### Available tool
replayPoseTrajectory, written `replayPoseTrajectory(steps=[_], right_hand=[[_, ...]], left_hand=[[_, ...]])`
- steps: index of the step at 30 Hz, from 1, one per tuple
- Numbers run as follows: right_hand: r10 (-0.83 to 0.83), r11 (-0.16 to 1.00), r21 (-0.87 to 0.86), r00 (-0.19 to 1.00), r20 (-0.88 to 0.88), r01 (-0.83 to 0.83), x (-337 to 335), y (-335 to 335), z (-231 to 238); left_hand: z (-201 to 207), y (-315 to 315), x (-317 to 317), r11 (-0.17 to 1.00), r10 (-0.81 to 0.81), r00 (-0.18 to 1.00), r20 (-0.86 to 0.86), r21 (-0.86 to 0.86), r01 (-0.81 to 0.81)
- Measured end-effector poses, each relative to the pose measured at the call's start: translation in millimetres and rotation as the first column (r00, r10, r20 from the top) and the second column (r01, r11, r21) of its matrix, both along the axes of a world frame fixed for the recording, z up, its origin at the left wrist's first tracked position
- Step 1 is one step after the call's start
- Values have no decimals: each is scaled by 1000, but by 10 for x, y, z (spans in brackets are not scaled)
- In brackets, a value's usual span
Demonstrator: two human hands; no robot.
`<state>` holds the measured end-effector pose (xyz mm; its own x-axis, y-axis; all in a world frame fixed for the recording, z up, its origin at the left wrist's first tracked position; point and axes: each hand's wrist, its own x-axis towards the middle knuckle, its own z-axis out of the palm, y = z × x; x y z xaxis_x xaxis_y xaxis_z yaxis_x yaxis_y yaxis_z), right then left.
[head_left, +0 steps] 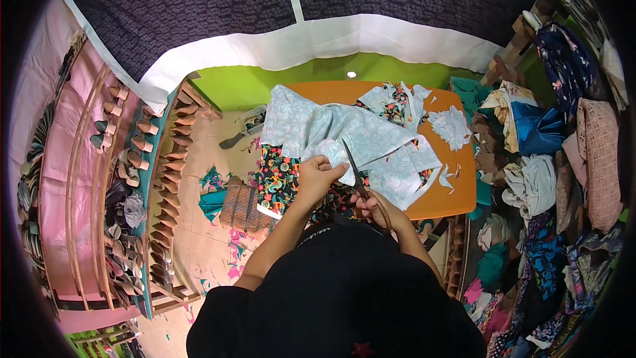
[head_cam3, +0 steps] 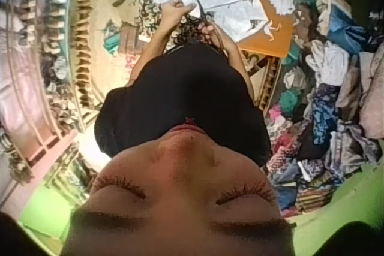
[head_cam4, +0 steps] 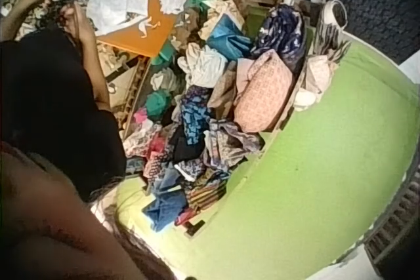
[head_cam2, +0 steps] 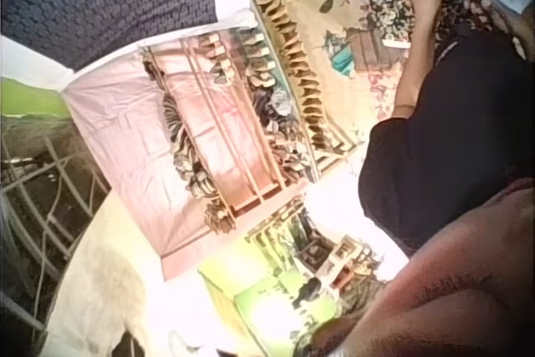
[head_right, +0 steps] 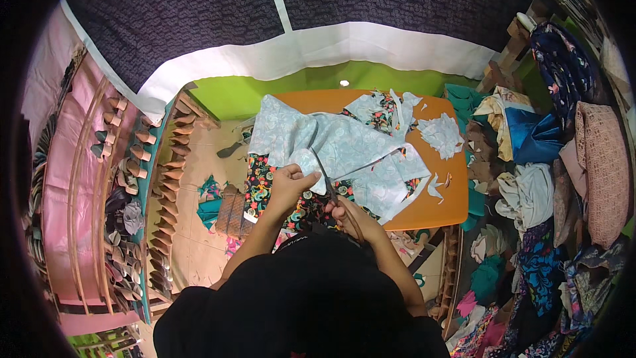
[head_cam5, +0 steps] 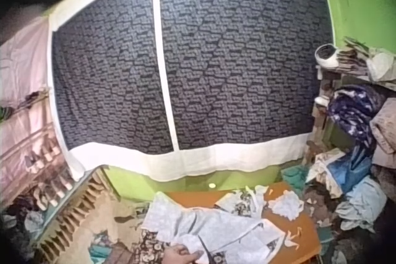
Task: Cutting out patterns from a piece of light blue floral fabric using scissors.
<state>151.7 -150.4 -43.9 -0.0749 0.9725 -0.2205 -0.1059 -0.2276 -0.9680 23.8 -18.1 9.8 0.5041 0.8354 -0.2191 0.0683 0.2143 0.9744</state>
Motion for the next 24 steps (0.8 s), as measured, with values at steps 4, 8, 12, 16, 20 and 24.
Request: replayPoseTrajectory(steps=[4, 8, 12, 16, 20, 24], right_hand=[[-14, 1000, 11, 1000, 14, 14, -18, 17, -39], [-38, 999, 30, 998, 44, 36, -27, 29, -77], [-70, 993, 102, 987, 148, 55, -41, 19, -50], [-32, 999, 19, 982, 186, 29, -33, 18, 80], [-89, 983, 172, 980, 177, 58, -63, 9, -124], [-70, 990, 134, 982, 176, 47, -56, 20, -113]], left_hand=[[-5, 0, 5, 1000, 11, 1000, 21, -19, -10], [-6, 1, 21, 1000, 10, 1000, 14, -20, -10], [-76, 34, 4, 1000, 8, 1000, -4, -18, -8], [-32, 25, 6, 999, 13, 999, 33, -41, -11], [-24, 16, 16, 1000, 9, 1000, 19, -19, -9], [-51, 24, 2, 1000, 4, 1000, 13, -23, -4]])
